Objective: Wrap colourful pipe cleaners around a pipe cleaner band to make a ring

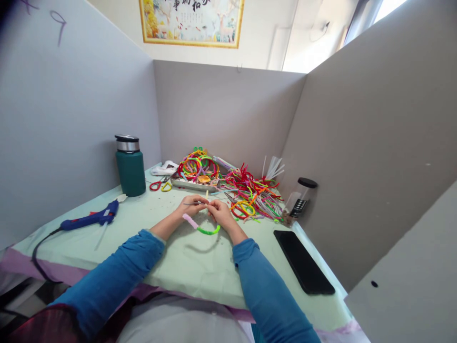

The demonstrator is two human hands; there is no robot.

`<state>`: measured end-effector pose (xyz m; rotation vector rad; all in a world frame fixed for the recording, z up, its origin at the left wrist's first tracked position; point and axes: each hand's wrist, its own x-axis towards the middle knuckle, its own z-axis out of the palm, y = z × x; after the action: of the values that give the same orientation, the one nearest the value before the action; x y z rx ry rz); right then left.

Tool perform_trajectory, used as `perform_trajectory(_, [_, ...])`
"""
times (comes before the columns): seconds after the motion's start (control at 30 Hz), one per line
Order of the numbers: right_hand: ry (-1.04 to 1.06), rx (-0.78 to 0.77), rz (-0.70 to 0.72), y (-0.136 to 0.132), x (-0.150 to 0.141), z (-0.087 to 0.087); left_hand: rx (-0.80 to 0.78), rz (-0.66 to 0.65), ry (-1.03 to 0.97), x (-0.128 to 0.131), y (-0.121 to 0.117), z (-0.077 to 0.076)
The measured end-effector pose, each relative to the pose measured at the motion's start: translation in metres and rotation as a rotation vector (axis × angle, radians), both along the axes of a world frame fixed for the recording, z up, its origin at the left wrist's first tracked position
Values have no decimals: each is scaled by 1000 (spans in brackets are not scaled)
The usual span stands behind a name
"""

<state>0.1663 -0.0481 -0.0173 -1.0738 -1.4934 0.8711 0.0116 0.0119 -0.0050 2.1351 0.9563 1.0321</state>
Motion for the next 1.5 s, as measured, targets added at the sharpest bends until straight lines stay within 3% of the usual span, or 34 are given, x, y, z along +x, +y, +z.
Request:
perform_trajectory(0.47, [19,-6,-19,3,1,-2,-91,-7,48,0,-2,1])
perform_trajectory(0.73, [24,17,-35,5,3,-5,124,72,97,-2,-2,6])
perform_trajectory(1.03, [65,49,-68,6,3,-4,109,69,71,-2,-7,6])
perform_trajectory(1.27, [91,91,-67,4,2,0,237,54,58,-3,-12,13])
perform_trajectory(1.5, [149,99,-66,2,0,5,338,71,-24,-2,-13,10])
